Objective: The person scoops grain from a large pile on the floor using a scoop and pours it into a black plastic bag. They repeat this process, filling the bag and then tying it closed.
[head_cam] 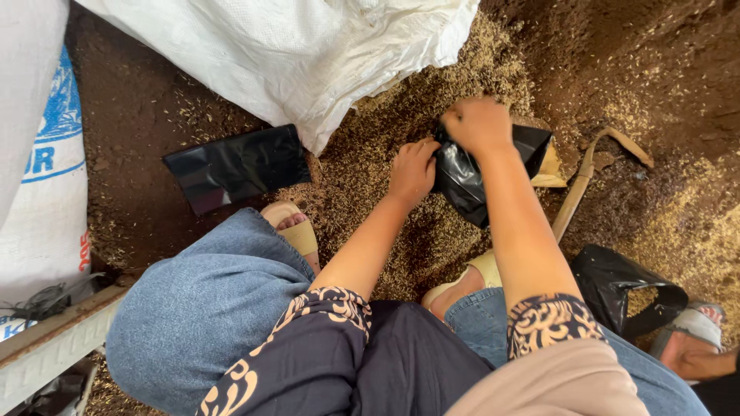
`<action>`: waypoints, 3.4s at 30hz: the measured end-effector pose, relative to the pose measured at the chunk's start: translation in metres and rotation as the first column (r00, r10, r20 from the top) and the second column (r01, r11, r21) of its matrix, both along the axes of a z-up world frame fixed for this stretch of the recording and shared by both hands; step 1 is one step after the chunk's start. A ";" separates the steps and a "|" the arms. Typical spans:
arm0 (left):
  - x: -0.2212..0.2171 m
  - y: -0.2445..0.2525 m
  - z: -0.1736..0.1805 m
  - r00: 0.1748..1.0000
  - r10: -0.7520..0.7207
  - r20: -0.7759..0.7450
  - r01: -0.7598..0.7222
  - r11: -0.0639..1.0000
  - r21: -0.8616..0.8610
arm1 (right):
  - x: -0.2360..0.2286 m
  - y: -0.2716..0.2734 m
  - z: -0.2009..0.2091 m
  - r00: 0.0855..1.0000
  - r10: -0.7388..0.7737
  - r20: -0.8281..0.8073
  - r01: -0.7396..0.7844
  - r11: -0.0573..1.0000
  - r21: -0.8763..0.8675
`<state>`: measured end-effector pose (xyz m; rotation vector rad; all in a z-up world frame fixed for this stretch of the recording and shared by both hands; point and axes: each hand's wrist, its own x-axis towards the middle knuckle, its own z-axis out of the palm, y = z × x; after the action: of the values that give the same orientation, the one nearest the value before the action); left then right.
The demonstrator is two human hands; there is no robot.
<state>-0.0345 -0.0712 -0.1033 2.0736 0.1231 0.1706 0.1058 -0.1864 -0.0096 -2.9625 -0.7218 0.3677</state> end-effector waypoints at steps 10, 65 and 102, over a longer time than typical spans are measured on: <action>-0.001 0.010 -0.004 0.999 -0.052 -0.014 0.053 0.996 0.074 | 0.018 -0.001 -0.063 0.997 -0.075 -0.011 0.072 0.977 -0.202; 0.001 -0.044 0.090 0.958 -0.015 0.287 0.029 0.999 -0.045 | -0.081 -0.073 -0.079 0.660 -0.382 -0.647 0.712 0.592 0.378; 0.012 0.034 0.020 0.840 0.098 -0.534 -0.290 0.912 -0.290 | -0.027 -0.083 -0.149 0.332 -0.013 -0.943 0.941 -0.063 0.332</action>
<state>-0.0228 -0.0369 -0.0828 1.6852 0.6512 -0.2703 0.0786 -0.2695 -0.1583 -1.2603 0.4851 0.6395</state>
